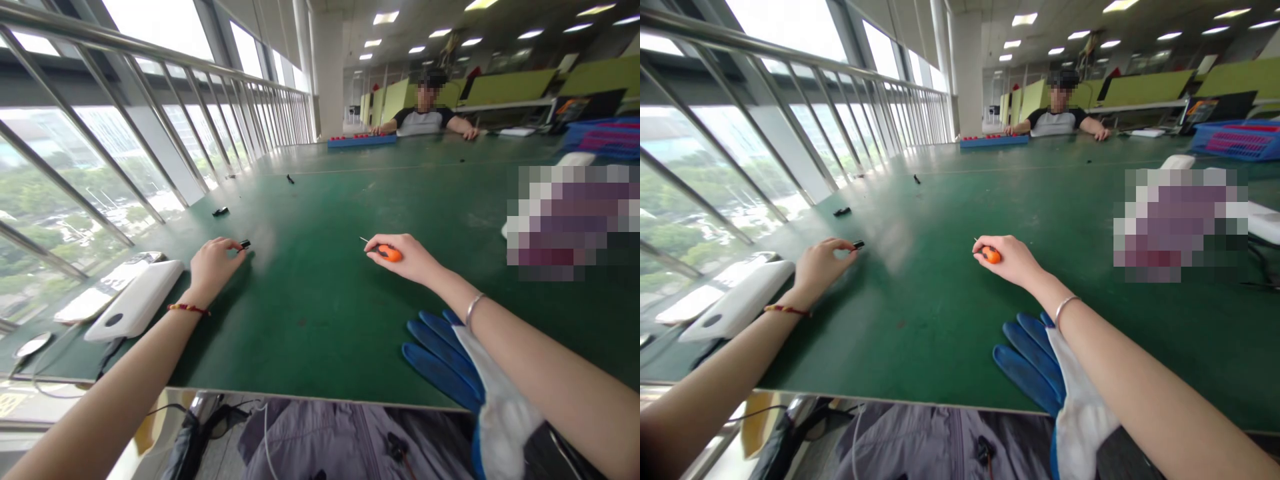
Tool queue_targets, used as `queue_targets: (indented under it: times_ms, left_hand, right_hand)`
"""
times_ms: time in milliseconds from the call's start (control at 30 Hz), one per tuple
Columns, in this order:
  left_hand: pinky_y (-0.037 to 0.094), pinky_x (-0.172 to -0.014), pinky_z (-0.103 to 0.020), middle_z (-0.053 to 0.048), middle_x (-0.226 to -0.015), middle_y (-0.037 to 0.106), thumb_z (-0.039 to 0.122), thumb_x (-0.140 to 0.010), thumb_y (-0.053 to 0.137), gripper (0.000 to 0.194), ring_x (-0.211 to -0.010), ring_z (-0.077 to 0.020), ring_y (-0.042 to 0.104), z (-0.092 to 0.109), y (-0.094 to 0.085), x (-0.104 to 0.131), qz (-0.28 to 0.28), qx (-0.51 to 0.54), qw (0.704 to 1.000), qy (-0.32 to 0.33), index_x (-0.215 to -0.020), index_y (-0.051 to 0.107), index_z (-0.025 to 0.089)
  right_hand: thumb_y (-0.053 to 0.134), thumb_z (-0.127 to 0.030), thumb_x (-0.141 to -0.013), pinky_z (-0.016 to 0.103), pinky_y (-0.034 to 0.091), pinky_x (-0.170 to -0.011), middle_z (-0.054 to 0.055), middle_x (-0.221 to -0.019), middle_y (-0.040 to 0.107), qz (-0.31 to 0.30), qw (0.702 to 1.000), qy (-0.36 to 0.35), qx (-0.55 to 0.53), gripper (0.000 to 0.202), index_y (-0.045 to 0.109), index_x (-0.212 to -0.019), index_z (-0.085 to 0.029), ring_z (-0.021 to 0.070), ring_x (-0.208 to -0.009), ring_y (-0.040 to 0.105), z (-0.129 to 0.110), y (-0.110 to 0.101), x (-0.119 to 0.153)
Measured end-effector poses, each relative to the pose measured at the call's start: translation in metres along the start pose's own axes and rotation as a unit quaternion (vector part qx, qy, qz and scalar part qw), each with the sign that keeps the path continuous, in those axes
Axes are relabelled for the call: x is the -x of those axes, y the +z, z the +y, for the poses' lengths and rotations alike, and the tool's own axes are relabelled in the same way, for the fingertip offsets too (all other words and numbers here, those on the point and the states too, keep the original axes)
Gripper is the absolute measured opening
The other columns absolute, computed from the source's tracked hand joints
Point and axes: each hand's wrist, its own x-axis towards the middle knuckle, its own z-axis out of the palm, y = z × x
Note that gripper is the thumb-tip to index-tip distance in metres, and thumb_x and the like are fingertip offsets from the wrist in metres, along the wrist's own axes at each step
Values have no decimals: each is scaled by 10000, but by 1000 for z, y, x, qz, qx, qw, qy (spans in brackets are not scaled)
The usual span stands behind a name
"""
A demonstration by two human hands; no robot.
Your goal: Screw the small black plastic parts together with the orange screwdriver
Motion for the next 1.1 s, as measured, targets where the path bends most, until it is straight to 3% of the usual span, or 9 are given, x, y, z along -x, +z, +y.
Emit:
queue_targets:
  times_ms: [133, 267, 400, 600, 767, 1100]
  left_hand:
    - [454, -716, -306, -63, -1005, 708, 438, -763, 539, 359, -919, -265, 627, -22, -7, -2, -21, 21, 990, -138, -982, 702, 204]
    - [461, -739, -329, -85, -1020, 710, 439, -764, 533, 396, -929, -284, 622, -31, -10, -6, -16, 9, 981, -191, -1028, 701, 195]
    - [464, -733, -335, -101, -1002, 705, 442, -766, 531, 384, -903, -289, 613, -33, -11, -6, -48, -16, 984, -169, -980, 719, 185]
    - [449, -745, -328, -70, -993, 708, 427, -778, 540, 360, -888, -267, 611, -43, -12, -10, 9, 12, 989, -148, -997, 699, 189]
    - [424, -716, -266, -43, -919, 719, 387, -785, 563, 308, -859, -216, 615, -53, -6, -17, -21, 28, 992, -122, -969, 693, 178]
    - [401, -695, -253, -39, -903, 705, 414, -766, 575, 347, -788, -188, 588, -52, -2, -17, -27, 49, 991, -120, -984, 701, 176]
  right_hand:
    - [584, -289, -792, 311, 487, -757, 13, -909, 729, 0, 1000, 3, -6, 136, 675, -875, -231, 196, -814, 669, 0, 0, 1]
    - [584, -284, -789, 312, 488, -761, 16, -924, 727, -4, 1000, 4, -10, 139, 674, -880, -228, 198, -826, 667, 0, 1, 0]
    - [587, -278, -782, 313, 489, -752, 19, -930, 727, -9, 1000, 5, -6, 143, 673, -885, -230, 199, -830, 672, 0, 1, 0]
    - [586, -272, -782, 325, 495, -755, 30, -932, 728, -11, 1000, -3, -9, 144, 673, -888, -227, 207, -830, 674, 0, 1, 1]
    - [586, -271, -780, 313, 492, -738, 35, -926, 725, -19, 1000, -10, -7, 154, 672, -898, -221, 202, -821, 673, 1, 1, 0]
    - [581, -277, -784, 304, 480, -731, 38, -893, 715, -35, 999, -13, -14, 172, 668, -915, -208, 187, -772, 660, 2, 2, -1]
